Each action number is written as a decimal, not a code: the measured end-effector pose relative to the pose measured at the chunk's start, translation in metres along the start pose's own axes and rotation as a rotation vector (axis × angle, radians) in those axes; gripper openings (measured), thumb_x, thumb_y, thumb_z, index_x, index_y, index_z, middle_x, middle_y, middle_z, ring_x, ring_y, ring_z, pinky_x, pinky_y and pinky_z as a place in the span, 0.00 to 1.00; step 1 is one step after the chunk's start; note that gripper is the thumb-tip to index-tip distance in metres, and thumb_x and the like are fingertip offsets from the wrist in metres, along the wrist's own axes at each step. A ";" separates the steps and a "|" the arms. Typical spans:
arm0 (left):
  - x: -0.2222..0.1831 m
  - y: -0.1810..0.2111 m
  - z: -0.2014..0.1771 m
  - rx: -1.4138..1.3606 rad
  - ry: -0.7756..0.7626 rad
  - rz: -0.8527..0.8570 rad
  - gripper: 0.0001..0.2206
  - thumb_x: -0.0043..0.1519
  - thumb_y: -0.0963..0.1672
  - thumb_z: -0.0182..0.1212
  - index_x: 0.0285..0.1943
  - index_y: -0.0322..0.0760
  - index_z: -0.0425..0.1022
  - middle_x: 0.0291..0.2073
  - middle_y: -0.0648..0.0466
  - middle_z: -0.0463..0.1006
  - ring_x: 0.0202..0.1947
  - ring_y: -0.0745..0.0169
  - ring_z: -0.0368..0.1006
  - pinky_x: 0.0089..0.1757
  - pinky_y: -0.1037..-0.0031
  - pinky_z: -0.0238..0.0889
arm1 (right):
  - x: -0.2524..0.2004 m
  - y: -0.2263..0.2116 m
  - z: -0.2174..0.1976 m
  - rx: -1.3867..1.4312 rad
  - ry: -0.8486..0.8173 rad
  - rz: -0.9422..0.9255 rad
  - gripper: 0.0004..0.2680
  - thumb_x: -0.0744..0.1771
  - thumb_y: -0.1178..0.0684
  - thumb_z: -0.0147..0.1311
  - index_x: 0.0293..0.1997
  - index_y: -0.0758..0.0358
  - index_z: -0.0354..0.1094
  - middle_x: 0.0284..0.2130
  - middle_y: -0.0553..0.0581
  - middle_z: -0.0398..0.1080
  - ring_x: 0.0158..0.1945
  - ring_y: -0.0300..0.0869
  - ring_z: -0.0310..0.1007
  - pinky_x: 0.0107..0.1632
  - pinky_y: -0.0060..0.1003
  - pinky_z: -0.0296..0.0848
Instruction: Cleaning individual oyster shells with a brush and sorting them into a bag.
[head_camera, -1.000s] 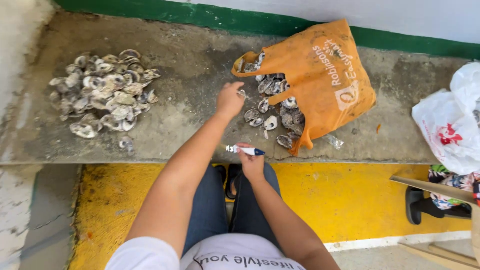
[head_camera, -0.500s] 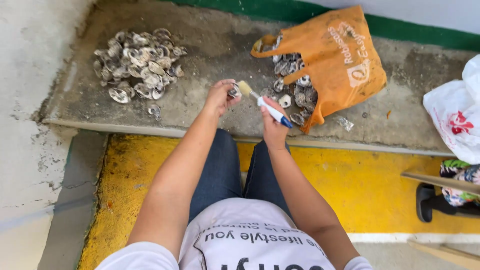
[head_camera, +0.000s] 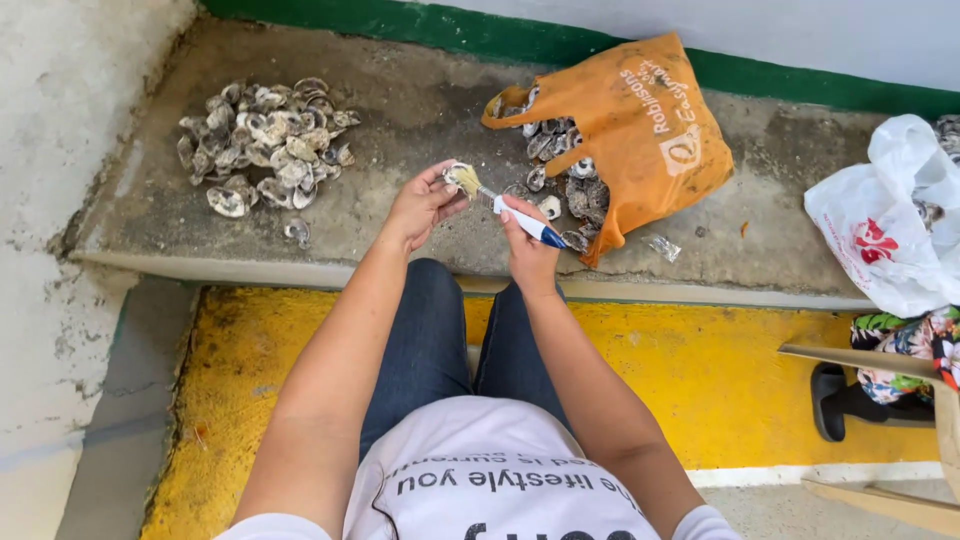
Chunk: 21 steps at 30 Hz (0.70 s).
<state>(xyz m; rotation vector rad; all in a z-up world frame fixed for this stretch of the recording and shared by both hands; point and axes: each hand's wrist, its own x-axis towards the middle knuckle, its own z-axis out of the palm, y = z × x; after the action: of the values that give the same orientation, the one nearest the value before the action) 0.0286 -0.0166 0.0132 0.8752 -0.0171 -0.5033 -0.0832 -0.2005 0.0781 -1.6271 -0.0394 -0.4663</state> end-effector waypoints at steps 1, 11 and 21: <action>-0.006 0.000 0.004 -0.008 0.016 0.005 0.21 0.68 0.36 0.51 0.73 0.35 0.62 0.56 0.46 0.76 0.52 0.57 0.75 0.53 0.67 0.73 | -0.001 -0.002 -0.002 0.002 -0.017 0.007 0.08 0.69 0.59 0.58 0.53 0.69 0.74 0.42 0.54 0.76 0.44 0.34 0.74 0.48 0.28 0.73; -0.022 0.018 0.016 0.038 -0.022 0.161 0.22 0.66 0.33 0.53 0.70 0.40 0.67 0.54 0.56 0.77 0.52 0.69 0.74 0.52 0.74 0.73 | 0.004 -0.046 0.005 -0.014 -0.015 -0.228 0.07 0.69 0.62 0.58 0.53 0.69 0.73 0.49 0.59 0.76 0.52 0.39 0.75 0.55 0.32 0.73; -0.013 0.026 0.017 0.266 0.019 0.169 0.25 0.66 0.34 0.53 0.72 0.42 0.66 0.54 0.56 0.77 0.48 0.72 0.72 0.48 0.78 0.70 | 0.014 -0.078 0.010 -0.183 -0.075 -0.392 0.07 0.68 0.63 0.58 0.51 0.69 0.74 0.50 0.64 0.77 0.54 0.46 0.78 0.57 0.35 0.74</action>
<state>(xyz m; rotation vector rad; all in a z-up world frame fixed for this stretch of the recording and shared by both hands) 0.0241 -0.0095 0.0462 1.1285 -0.1425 -0.3388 -0.0912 -0.1852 0.1560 -1.8228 -0.3873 -0.7250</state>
